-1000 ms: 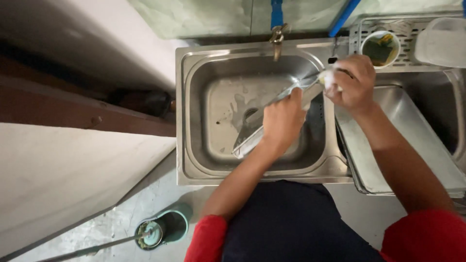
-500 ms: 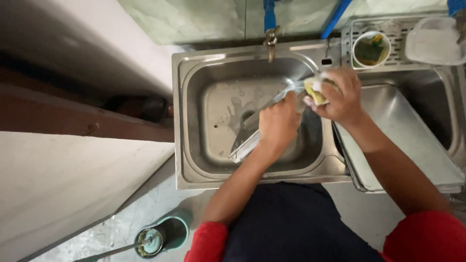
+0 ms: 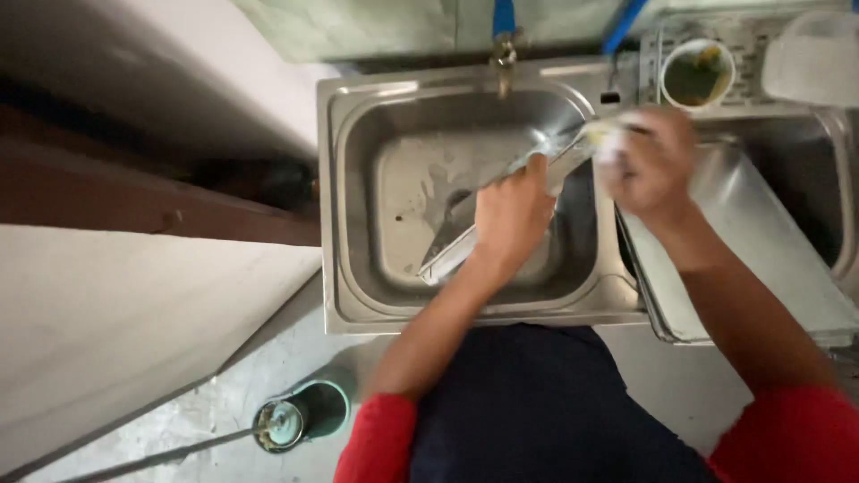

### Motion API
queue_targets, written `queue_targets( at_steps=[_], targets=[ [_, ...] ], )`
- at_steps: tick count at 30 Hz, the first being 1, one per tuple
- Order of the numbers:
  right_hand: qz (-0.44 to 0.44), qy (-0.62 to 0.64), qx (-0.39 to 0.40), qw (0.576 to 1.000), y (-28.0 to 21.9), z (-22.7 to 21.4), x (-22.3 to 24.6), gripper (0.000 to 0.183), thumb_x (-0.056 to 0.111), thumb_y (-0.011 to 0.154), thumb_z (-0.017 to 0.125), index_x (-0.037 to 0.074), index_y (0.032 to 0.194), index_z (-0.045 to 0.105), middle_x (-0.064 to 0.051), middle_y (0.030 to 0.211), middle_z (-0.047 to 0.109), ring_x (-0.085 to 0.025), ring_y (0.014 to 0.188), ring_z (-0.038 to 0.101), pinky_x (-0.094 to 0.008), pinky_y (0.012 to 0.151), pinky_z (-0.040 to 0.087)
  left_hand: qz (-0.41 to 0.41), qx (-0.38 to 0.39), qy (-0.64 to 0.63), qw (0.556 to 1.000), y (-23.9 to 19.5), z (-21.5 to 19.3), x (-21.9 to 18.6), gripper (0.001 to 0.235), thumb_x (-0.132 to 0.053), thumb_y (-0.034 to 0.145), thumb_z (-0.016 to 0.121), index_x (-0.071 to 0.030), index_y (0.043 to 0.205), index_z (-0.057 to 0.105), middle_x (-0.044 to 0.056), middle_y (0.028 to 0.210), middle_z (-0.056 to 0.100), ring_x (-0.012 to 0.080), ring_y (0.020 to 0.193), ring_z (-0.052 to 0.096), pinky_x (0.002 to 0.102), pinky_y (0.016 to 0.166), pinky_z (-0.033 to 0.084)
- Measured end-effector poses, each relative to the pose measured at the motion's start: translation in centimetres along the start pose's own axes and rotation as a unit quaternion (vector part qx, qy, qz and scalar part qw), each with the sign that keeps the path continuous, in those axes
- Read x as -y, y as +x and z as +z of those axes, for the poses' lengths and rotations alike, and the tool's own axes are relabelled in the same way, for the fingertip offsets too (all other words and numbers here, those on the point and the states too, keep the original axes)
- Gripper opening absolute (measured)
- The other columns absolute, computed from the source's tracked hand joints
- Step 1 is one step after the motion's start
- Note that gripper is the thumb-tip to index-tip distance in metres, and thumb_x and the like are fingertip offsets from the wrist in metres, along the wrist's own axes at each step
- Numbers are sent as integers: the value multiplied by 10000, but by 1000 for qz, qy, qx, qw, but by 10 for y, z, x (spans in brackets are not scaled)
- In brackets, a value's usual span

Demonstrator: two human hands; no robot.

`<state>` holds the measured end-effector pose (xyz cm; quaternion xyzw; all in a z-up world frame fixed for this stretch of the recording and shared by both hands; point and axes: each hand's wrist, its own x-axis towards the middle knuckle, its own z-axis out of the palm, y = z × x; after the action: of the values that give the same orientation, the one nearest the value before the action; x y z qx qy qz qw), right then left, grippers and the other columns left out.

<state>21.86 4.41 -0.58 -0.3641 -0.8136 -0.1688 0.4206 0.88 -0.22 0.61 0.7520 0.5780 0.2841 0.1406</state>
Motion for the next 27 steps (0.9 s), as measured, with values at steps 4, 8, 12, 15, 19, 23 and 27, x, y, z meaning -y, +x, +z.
queue_targets(
  at_steps=[4, 8, 12, 15, 19, 23, 27],
  targets=[
    [-62, 0, -42, 997, 2, 15, -9, 263, 274, 1018, 671, 37, 910, 701, -181, 1053, 682, -361, 937, 673, -497, 850, 525, -27, 54, 60, 996, 0, 27, 10, 355, -268, 797, 767, -101, 1053, 587, 125, 730, 731, 407, 668, 753, 564, 610, 593],
    [-87, 13, -27, 996, -18, 20, -27, 278, 289, 1019, 719, 45, 891, 678, -169, 1027, 671, -363, 896, 658, -481, 797, 527, -30, 93, 51, 994, 1, 25, 7, 383, -280, 796, 754, -135, 1090, 555, 111, 778, 743, 409, 691, 755, 554, 633, 595],
    [-95, -21, 10, 995, -50, 4, -57, 236, 266, 1004, 724, 72, 876, 680, -138, 1039, 677, -331, 911, 652, -441, 820, 521, -3, 87, 64, 994, 4, 40, 0, 398, -274, 787, 761, -142, 1103, 560, 95, 767, 741, 379, 685, 761, 533, 619, 605],
    [-110, -117, 61, 985, -73, -19, -95, 248, 223, 947, 821, 71, 860, 645, -141, 968, 624, -344, 877, 645, -474, 816, 504, -3, 78, 93, 993, 6, 26, 2, 400, -256, 809, 747, -115, 1156, 605, 86, 792, 759, 349, 709, 776, 521, 631, 610],
    [21, -99, 24, 995, -91, -18, -89, 314, 259, 1034, 712, 13, 857, 631, -189, 1049, 664, -400, 917, 667, -509, 831, 506, 20, 58, 95, 994, 5, 29, 7, 344, -230, 804, 741, -106, 1097, 609, 107, 779, 751, 370, 675, 765, 508, 609, 602],
    [32, -18, -48, 998, -82, 12, -52, 391, 361, 1057, 674, 48, 826, 638, -176, 1016, 664, -388, 876, 658, -488, 810, 504, 16, 34, 82, 996, -7, 36, 2, 296, -248, 799, 712, -115, 1029, 579, 96, 733, 733, 370, 620, 747, 512, 581, 593],
    [-35, 26, -68, 997, -31, 15, -20, 250, 310, 991, 712, 104, 852, 736, -156, 1052, 709, -372, 918, 683, -494, 833, 498, 23, -6, 121, 992, -1, 44, 18, 318, -245, 748, 742, -157, 1001, 570, 61, 717, 721, 319, 596, 746, 461, 542, 592]
  ],
)
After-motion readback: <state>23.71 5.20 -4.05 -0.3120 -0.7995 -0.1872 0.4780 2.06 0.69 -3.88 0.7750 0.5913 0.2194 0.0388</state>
